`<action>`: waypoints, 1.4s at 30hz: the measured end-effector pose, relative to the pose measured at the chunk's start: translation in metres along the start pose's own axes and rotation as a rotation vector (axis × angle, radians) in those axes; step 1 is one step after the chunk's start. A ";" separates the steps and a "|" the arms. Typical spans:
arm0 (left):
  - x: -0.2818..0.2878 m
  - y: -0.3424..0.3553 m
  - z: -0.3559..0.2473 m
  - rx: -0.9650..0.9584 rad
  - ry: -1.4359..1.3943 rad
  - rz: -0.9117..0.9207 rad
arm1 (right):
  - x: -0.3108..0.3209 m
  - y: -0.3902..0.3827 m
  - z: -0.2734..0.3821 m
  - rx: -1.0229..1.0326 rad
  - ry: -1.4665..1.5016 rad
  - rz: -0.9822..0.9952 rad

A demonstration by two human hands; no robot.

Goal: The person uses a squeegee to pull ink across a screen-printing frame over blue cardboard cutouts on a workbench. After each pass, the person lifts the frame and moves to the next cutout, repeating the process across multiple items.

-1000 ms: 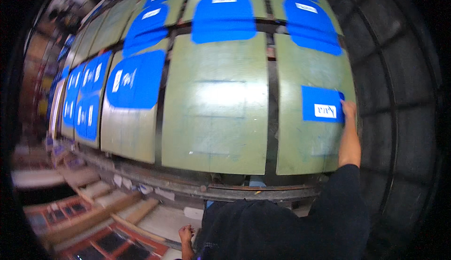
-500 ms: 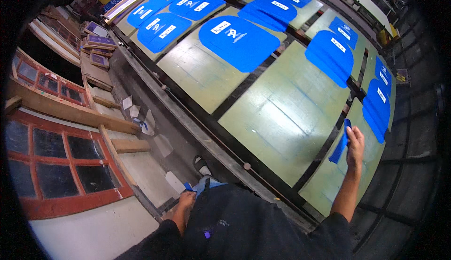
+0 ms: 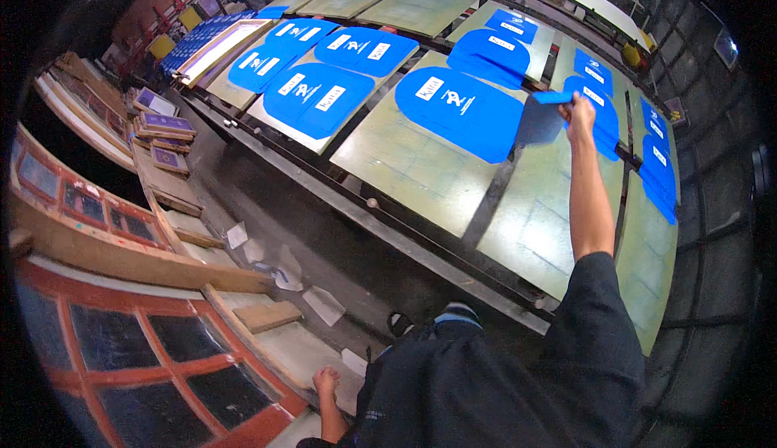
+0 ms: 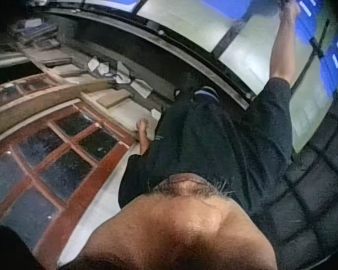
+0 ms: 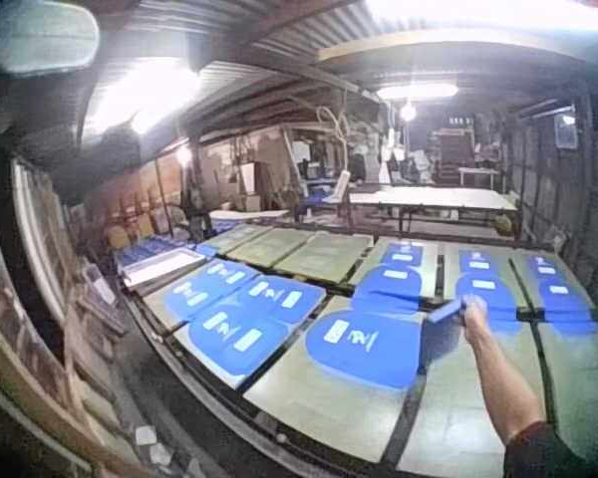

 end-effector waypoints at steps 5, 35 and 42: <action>0.002 0.049 -0.100 -0.064 -0.118 -0.027 | -0.043 0.014 -0.001 0.139 0.101 -0.197; -0.039 0.296 -0.375 -0.246 0.495 0.193 | -0.136 -0.160 -0.289 -0.004 -0.378 -0.875; -0.003 0.450 -0.539 -0.332 0.511 0.162 | -0.455 -0.344 -0.299 0.095 -0.242 -0.459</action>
Point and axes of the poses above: each hand's wrist, its own y-axis towards the middle knuckle, its own x-axis out of the back of the hand, z = x × y, the point moved 8 cm from there along y, towards the middle knuckle, and after that the axes turned 15 degrees about -z, right-handed, at the moved point
